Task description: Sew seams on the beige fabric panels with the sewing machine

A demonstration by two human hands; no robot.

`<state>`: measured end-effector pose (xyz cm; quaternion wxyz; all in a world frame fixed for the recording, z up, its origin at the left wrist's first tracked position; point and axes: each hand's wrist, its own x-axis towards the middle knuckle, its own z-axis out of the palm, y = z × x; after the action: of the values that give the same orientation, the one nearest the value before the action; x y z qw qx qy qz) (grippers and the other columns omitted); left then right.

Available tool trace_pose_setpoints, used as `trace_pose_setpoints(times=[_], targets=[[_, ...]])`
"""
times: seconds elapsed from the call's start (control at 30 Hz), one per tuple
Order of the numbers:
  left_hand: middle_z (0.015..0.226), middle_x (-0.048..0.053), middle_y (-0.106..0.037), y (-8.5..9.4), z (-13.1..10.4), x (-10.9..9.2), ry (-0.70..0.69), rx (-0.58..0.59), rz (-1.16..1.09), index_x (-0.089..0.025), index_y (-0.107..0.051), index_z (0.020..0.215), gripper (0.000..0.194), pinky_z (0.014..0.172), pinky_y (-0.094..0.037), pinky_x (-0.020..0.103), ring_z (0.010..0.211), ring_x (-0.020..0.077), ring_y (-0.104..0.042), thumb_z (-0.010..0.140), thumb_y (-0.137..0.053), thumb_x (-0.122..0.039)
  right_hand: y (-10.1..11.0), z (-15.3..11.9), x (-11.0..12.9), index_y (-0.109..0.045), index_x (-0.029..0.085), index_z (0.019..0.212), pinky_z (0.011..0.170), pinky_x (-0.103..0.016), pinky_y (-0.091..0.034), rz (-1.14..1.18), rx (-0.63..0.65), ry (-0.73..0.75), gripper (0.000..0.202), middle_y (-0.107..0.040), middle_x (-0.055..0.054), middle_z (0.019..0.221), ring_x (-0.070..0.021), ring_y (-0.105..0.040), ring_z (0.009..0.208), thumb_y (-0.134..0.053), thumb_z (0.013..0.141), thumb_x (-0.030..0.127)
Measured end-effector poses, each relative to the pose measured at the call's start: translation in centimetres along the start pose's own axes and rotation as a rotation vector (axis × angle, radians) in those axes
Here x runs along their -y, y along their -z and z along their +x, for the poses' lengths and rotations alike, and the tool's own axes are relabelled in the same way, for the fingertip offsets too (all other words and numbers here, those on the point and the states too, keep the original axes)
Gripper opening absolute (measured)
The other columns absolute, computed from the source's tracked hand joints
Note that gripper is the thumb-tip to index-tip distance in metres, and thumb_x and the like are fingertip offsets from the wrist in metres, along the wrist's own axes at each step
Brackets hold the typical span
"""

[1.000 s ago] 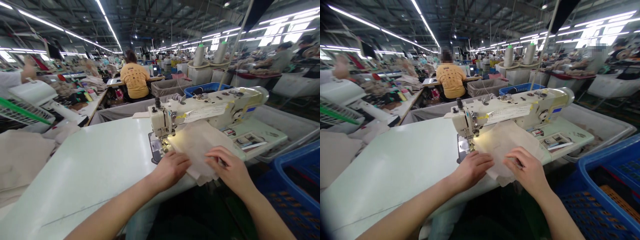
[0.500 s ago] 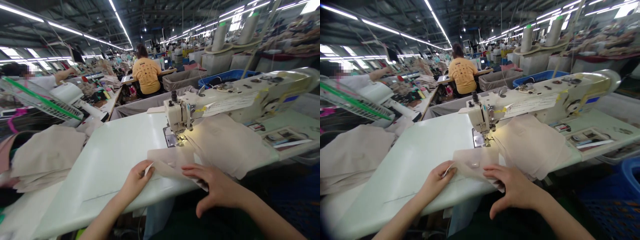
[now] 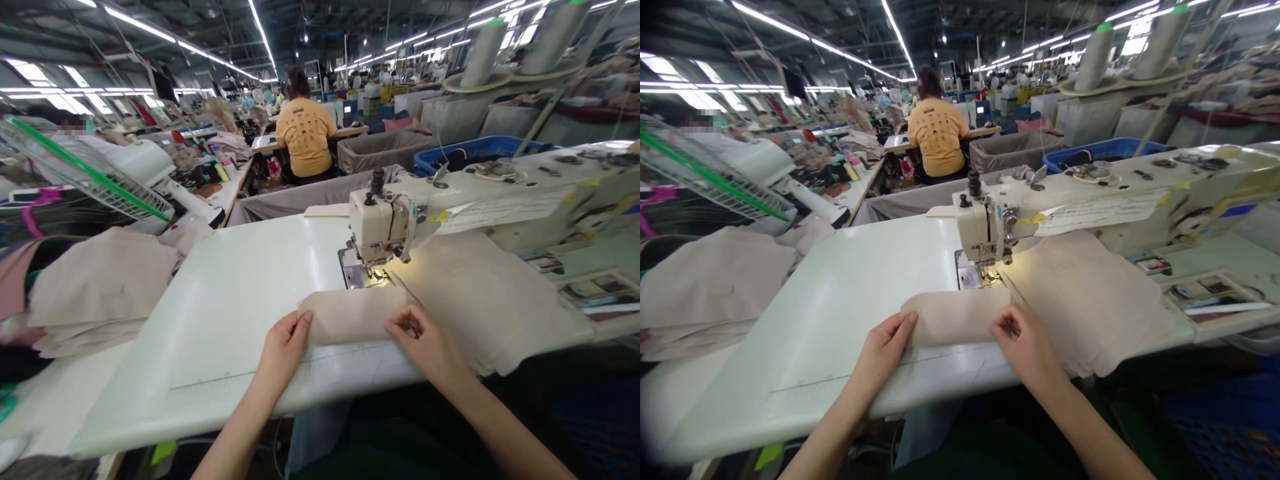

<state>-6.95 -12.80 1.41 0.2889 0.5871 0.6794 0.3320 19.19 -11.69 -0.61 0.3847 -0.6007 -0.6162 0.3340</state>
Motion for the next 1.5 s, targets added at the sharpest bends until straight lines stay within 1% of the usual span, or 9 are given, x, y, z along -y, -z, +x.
trace_pose_setpoints(times=[0.07, 0.13, 0.2, 0.23, 0.3, 0.37, 0.43, 0.57, 1.5], targets=[[0.068, 0.001, -0.062, -0.4, -0.4, 0.2, -0.012, -0.06, 0.036, -0.018, -0.07, 0.079, 0.04, 0.066, -0.046, 0.029, 0.069, 0.0196, -0.058, 0.092, -0.048, -0.048, 0.0, 0.4, -0.1, -0.069, 0.025, 0.085, 0.067, -0.034, -0.052, -0.028, 0.049, -0.009, 0.02, -0.071, -0.002, 0.075, -0.0215, -0.065, 0.068, -0.062, 0.078, 0.042], [0.072, 0.0, -0.062, -0.8, -1.0, 0.6, -0.011, -0.152, 0.034, -0.016, -0.07, 0.114, 0.039, 0.066, -0.048, 0.029, 0.067, 0.0182, -0.058, 0.093, -0.05, -0.044, -0.1, 0.8, -0.4, -0.073, 0.025, 0.091, 0.071, -0.035, -0.054, -0.026, 0.068, -0.016, 0.024, -0.076, -0.004, 0.085, -0.0229, -0.067, 0.073, -0.061, 0.079, 0.043], [0.076, -0.001, -0.061, -1.0, -1.8, 1.0, -0.04, -0.208, 0.015, -0.017, -0.049, 0.145, 0.055, 0.065, -0.049, 0.029, 0.064, 0.0161, -0.057, 0.096, -0.05, -0.041, -0.1, 0.9, -0.6, -0.075, 0.025, 0.089, 0.074, -0.036, -0.055, -0.022, 0.082, -0.012, 0.026, -0.078, -0.005, 0.09, -0.0238, -0.069, 0.077, -0.06, 0.081, 0.045], [0.078, -0.001, -0.061, -1.1, -2.1, 1.2, -0.081, -0.205, 0.012, -0.018, -0.043, 0.151, 0.058, 0.066, -0.05, 0.028, 0.065, 0.0156, -0.058, 0.097, -0.049, -0.039, -0.1, 0.9, -0.6, -0.076, 0.025, 0.088, 0.075, -0.036, -0.055, -0.028, 0.085, -0.011, 0.026, -0.078, -0.005, 0.09, -0.0242, -0.069, 0.078, -0.06, 0.081, 0.045], [0.081, 0.001, -0.062, -0.9, -2.6, 1.4, -0.2, -0.145, 0.028, -0.022, -0.052, 0.145, 0.049, 0.068, -0.052, 0.028, 0.071, 0.0157, -0.061, 0.099, -0.047, -0.034, -0.1, 0.9, -0.5, -0.077, 0.025, 0.088, 0.075, -0.036, -0.055, -0.044, 0.093, -0.014, 0.027, -0.078, -0.005, 0.089, -0.0245, -0.069, 0.077, -0.061, 0.081, 0.046], [0.08, 0.002, -0.061, -0.6, -2.8, 1.6, -0.281, -0.103, 0.059, -0.023, -0.069, 0.127, 0.036, 0.068, -0.052, 0.027, 0.075, 0.0163, -0.062, 0.098, -0.048, -0.029, 0.0, 0.8, -0.4, -0.077, 0.025, 0.089, 0.075, -0.035, -0.055, -0.049, 0.106, -0.027, 0.028, -0.078, -0.005, 0.089, -0.0244, -0.069, 0.077, -0.061, 0.081, 0.047], [0.077, 0.002, -0.06, -0.5, -2.6, 1.6, -0.281, -0.12, 0.087, -0.022, -0.076, 0.112, 0.03, 0.065, -0.052, 0.027, 0.072, 0.0162, -0.062, 0.097, -0.051, -0.028, 0.0, 0.7, -0.3, -0.077, 0.025, 0.09, 0.076, -0.034, -0.055, -0.045, 0.122, -0.044, 0.028, -0.078, -0.005, 0.091, -0.0243, -0.07, 0.079, -0.061, 0.081, 0.046], [0.079, 0.004, -0.063, -0.8, -2.4, 1.7, -0.246, -0.17, 0.114, -0.019, -0.078, 0.102, 0.026, 0.064, -0.052, 0.028, 0.071, 0.0162, -0.063, 0.095, -0.055, -0.027, -0.2, 0.6, -0.6, -0.077, 0.026, 0.09, 0.074, -0.033, -0.055, -0.067, 0.126, -0.047, 0.027, -0.078, -0.004, 0.093, -0.0242, -0.07, 0.081, -0.061, 0.082, 0.046], [0.081, 0.004, -0.064, -1.0, -2.4, 1.2, -0.2, -0.172, 0.186, -0.015, -0.076, 0.101, 0.024, 0.068, -0.055, 0.027, 0.072, 0.0153, -0.064, 0.096, -0.053, -0.02, 0.0, 0.9, -2.4, -0.078, 0.028, 0.094, 0.071, -0.033, -0.059, -0.216, 0.163, 0.055, 0.029, -0.079, -0.005, 0.1, -0.0249, -0.074, 0.087, -0.06, 0.088, 0.051]])
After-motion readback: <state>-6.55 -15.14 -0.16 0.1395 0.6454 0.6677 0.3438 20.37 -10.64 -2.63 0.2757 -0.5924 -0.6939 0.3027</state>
